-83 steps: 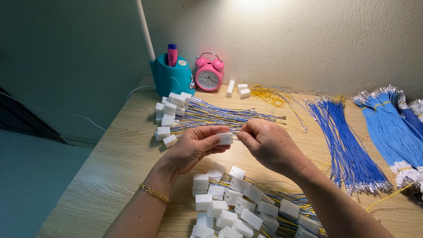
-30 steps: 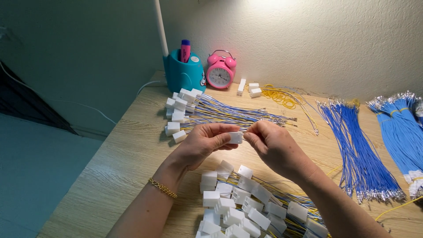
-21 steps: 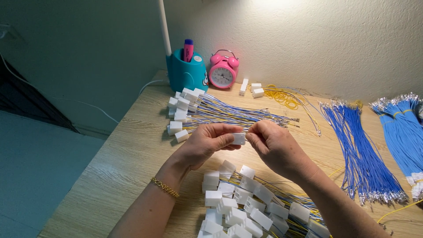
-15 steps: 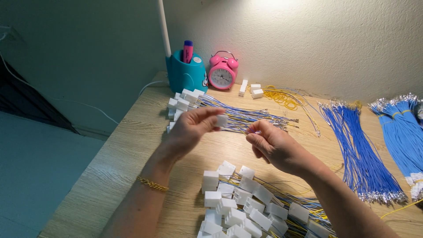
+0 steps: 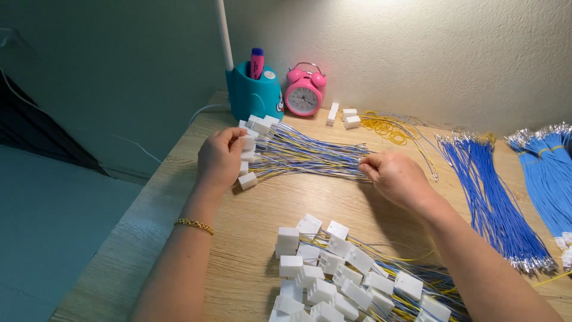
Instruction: Manually assembling electrical wire harnesses by inserting pre-crimped wires into plastic connector housings.
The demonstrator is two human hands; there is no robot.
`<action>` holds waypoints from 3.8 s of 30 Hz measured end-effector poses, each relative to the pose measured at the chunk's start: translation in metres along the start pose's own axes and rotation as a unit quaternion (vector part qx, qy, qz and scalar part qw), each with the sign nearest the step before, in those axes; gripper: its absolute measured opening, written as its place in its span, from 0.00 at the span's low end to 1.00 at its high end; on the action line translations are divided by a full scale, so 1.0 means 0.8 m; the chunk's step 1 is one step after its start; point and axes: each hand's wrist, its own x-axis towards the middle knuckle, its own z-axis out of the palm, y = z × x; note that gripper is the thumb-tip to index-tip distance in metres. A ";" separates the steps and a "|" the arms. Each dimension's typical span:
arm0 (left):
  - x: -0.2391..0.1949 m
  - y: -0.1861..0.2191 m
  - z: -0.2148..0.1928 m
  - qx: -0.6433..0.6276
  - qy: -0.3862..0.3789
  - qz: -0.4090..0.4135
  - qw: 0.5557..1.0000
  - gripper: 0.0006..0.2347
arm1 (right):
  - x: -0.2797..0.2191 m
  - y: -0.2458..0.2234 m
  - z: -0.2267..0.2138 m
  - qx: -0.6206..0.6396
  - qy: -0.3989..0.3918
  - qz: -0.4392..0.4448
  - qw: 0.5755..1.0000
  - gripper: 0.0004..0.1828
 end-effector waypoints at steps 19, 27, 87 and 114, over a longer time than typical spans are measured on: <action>-0.071 0.132 -0.007 -0.248 -0.200 0.147 0.936 0.11 | -0.140 -0.033 -0.066 0.147 -0.228 0.073 0.960 0.08; -0.106 0.153 0.021 -0.190 -0.414 0.139 0.879 0.12 | -0.124 -0.023 -0.011 0.019 -0.216 -0.062 0.974 0.10; -0.076 0.158 0.020 -0.457 -0.297 -0.372 0.751 0.11 | 0.060 0.238 -0.044 -0.107 -0.025 0.362 0.926 0.28; -0.084 0.106 0.047 -0.555 -0.382 -0.231 0.702 0.14 | -0.067 -0.057 -0.046 0.215 -0.016 0.009 0.976 0.07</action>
